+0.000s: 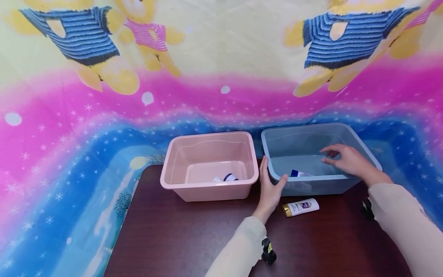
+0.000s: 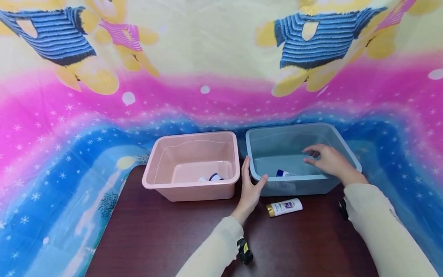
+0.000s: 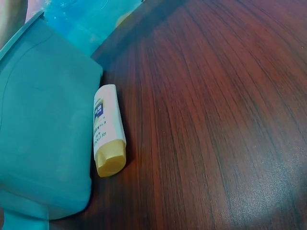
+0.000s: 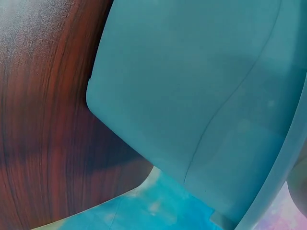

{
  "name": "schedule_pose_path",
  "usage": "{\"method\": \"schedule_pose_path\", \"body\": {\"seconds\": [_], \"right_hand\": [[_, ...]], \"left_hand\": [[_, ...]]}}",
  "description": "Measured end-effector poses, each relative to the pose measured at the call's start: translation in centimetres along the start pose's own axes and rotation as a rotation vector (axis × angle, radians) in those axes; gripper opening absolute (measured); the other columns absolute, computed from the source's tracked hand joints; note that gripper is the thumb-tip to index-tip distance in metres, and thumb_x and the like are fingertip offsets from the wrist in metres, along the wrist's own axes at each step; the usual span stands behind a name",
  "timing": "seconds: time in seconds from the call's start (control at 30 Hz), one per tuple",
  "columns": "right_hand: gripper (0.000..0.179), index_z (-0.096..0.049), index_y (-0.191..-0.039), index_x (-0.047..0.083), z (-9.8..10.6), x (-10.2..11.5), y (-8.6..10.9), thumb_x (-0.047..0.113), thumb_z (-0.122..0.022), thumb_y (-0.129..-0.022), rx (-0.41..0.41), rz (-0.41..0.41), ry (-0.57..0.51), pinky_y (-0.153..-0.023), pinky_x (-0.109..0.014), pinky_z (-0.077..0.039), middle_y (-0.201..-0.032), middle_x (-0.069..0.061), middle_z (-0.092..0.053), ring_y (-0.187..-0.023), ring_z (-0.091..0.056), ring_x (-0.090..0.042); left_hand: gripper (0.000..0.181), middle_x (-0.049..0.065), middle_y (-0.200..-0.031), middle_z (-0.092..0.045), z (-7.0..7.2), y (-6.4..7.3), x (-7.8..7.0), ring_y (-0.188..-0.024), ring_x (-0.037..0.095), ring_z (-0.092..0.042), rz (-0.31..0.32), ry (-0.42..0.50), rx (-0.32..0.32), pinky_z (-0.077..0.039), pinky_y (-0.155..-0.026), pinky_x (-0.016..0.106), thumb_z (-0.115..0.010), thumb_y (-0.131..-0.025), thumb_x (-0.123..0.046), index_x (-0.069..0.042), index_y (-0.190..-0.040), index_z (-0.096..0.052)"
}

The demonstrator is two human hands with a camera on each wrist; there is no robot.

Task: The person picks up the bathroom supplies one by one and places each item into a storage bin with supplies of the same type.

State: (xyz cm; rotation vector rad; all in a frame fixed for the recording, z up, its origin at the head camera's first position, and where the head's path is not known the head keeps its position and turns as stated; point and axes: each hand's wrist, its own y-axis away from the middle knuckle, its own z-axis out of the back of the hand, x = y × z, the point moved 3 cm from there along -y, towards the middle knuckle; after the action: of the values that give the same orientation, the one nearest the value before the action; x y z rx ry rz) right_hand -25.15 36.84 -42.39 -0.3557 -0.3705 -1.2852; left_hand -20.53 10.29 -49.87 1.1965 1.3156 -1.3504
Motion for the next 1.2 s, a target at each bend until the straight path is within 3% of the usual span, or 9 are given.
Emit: {"method": "schedule_pose_path", "body": {"seconds": [0.4, 0.63, 0.9, 1.2], "right_hand": [[0.047, -0.060, -0.131, 0.005, 0.1, 0.6, 0.2, 0.035, -0.067, -0.095, -0.012, -0.017, -0.012, -0.080, -0.057, -0.048, -0.120, -0.021, -0.060, -0.105, -0.055, -0.037], [0.048, -0.060, -0.132, 0.006, 0.3, 1.3, 1.2, 0.036, -0.067, -0.095, -0.067, 0.021, -0.008, -0.081, -0.059, -0.047, -0.123, -0.018, -0.059, -0.106, -0.056, -0.037], [0.042, -0.063, -0.129, 0.008, 0.5, 2.4, 3.1, 0.026, -0.073, -0.091, -0.148, 0.074, -0.022, -0.080, -0.059, -0.047, -0.121, -0.015, -0.060, -0.103, -0.055, -0.033], [0.040, -0.068, -0.124, 0.017, 0.7, 3.2, 4.5, 0.020, -0.079, -0.086, -0.256, 0.117, 0.015, -0.077, -0.040, -0.046, -0.113, -0.002, -0.063, -0.099, -0.054, -0.019]], "left_hand": [[0.080, -0.026, -0.160, -0.006, 0.2, 0.1, 0.2, -0.147, 0.005, -0.010, -0.007, -0.071, 0.034, -0.021, -0.117, 0.047, -0.063, -0.096, -0.038, -0.036, -0.158, -0.012], [0.080, -0.024, -0.161, -0.006, 0.1, -0.1, 0.4, -0.147, 0.005, -0.010, -0.017, -0.069, 0.038, -0.020, -0.117, 0.048, -0.063, -0.096, -0.038, -0.034, -0.158, -0.012], [0.080, -0.022, -0.162, -0.006, 0.1, -0.1, 0.5, -0.147, 0.005, -0.010, -0.012, -0.069, 0.040, -0.020, -0.117, 0.047, -0.063, -0.097, -0.037, -0.034, -0.158, -0.011], [0.081, -0.025, -0.160, -0.005, 0.1, -0.2, 0.5, -0.147, 0.005, -0.009, -0.014, -0.053, 0.047, -0.020, -0.118, 0.046, -0.063, -0.097, -0.036, -0.034, -0.159, -0.010]]}}
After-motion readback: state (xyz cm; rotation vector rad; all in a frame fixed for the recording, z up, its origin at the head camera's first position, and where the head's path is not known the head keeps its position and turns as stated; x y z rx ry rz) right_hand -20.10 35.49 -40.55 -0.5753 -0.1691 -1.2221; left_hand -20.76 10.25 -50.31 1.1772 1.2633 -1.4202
